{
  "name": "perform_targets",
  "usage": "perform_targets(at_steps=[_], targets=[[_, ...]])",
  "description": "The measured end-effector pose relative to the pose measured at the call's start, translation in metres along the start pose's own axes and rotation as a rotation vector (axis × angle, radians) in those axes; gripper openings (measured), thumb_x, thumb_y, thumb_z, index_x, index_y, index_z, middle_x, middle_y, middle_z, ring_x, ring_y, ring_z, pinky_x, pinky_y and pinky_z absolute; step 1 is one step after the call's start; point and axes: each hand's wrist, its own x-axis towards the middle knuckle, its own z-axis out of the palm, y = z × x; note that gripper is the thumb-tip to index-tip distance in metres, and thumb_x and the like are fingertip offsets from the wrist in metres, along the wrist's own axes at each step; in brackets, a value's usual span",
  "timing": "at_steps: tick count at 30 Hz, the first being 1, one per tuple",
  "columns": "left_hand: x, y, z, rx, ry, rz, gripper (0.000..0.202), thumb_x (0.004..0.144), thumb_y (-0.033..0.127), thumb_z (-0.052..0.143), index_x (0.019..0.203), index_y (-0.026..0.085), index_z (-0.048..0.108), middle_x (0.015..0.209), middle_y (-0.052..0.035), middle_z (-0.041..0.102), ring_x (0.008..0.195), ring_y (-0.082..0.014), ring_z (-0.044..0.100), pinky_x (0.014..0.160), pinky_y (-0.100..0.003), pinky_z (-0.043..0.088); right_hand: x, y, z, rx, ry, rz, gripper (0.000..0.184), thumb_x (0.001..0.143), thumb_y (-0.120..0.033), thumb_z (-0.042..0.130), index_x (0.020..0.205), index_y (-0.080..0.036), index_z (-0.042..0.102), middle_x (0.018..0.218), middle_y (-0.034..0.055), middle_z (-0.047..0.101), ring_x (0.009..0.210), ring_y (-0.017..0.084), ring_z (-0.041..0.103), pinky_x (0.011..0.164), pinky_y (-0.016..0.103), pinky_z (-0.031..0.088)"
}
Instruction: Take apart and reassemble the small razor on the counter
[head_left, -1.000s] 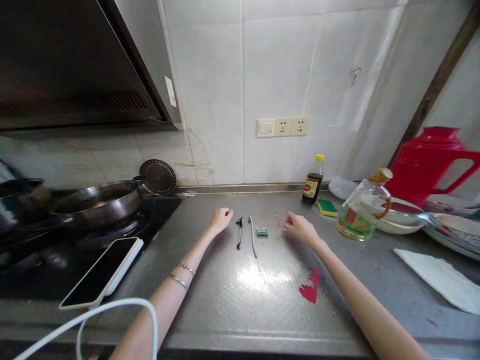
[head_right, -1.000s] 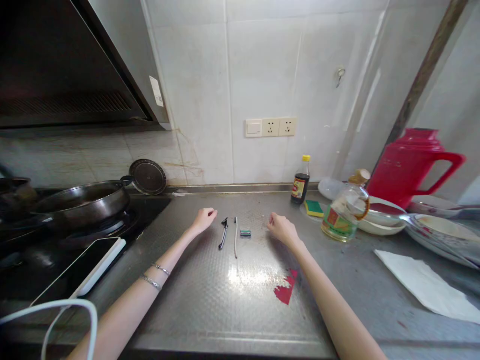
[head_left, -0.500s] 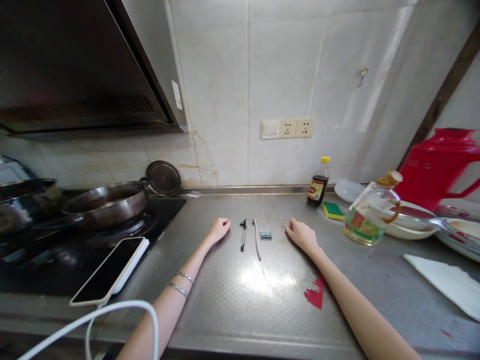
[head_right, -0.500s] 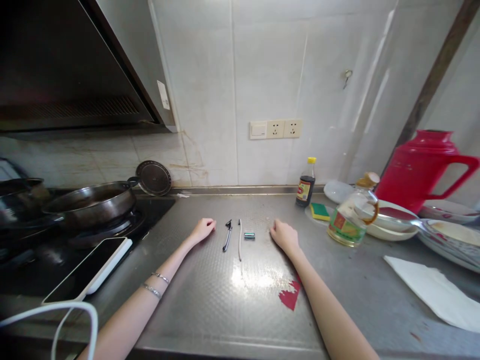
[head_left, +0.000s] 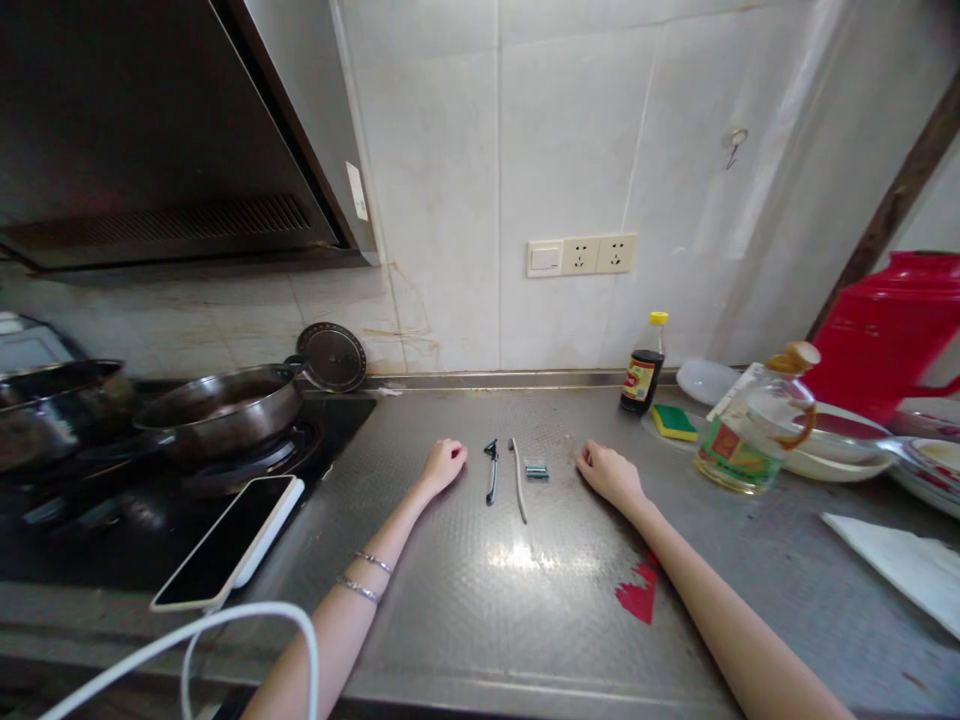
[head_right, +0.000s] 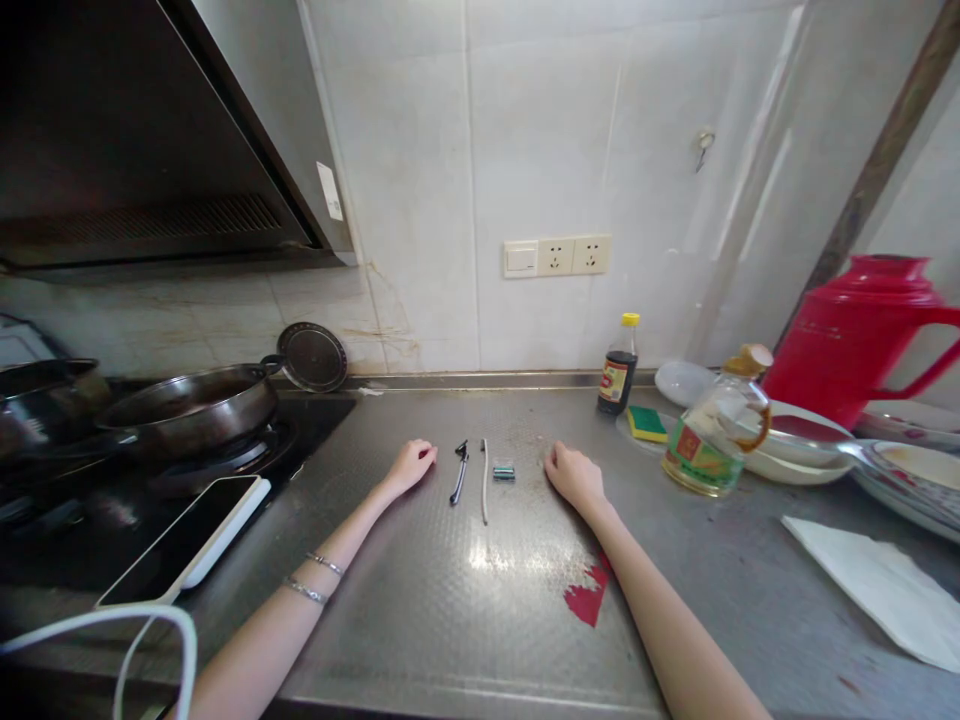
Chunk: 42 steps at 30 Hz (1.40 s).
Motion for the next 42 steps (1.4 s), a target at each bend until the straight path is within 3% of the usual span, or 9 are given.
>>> perform_targets(at_steps=[8,11,17,25,42], targets=[[-0.008,0.024,-0.009,0.085,0.052,-0.028,0.029,0.082,0.027,0.044,0.065,0.014,0.064,0.070,-0.0069,0.063,0.067,-0.0144,0.053,0.063,-0.024,0.033,0.001,0.001,0.001,0.003,0.003,-0.005,0.024,0.085,-0.034,0.038,0.086,-0.019,0.057,0.088,0.0090,0.066,0.079,0.021,0.062,0.057,0.025,0.033],[-0.014,0.041,-0.010,0.072,-0.037,-0.055,0.029,0.082,0.035,0.047,0.069,0.016,0.065,0.069,-0.0055,0.065,0.061,-0.0137,0.055,0.058,-0.023,0.034,0.001,0.002,0.001,0.007,0.005,-0.010,0.024,0.086,-0.034,0.037,0.085,-0.019,0.056,0.087,0.0085,0.066,0.078,0.021,0.062,0.056,0.025,0.032],[-0.027,0.064,-0.005,0.143,-0.161,-0.101,0.033,0.078,0.045,0.049,0.068,0.018,0.066,0.072,-0.0066,0.067,0.068,-0.0185,0.060,0.059,-0.025,0.037,0.001,0.003,0.002,0.012,0.002,-0.018,0.024,0.085,-0.033,0.038,0.087,-0.019,0.056,0.088,0.0091,0.066,0.079,0.021,0.062,0.057,0.025,0.033],[-0.034,0.068,0.002,0.203,-0.167,-0.115,0.027,0.074,0.041,0.053,0.069,0.016,0.063,0.074,-0.0101,0.065,0.072,-0.0230,0.061,0.063,-0.030,0.039,0.000,0.002,-0.001,0.018,0.000,-0.011,0.021,0.085,-0.032,0.039,0.086,-0.019,0.056,0.089,0.0092,0.066,0.080,0.020,0.062,0.057,0.025,0.033],[-0.036,0.073,0.008,0.261,-0.161,-0.091,0.020,0.077,0.029,0.049,0.075,0.015,0.064,0.079,-0.0122,0.066,0.078,-0.0224,0.061,0.067,-0.029,0.039,-0.003,0.001,-0.003,0.057,0.021,-0.010,0.023,0.086,-0.032,0.039,0.090,-0.019,0.057,0.088,0.0080,0.066,0.078,0.018,0.060,0.058,0.024,0.032]])
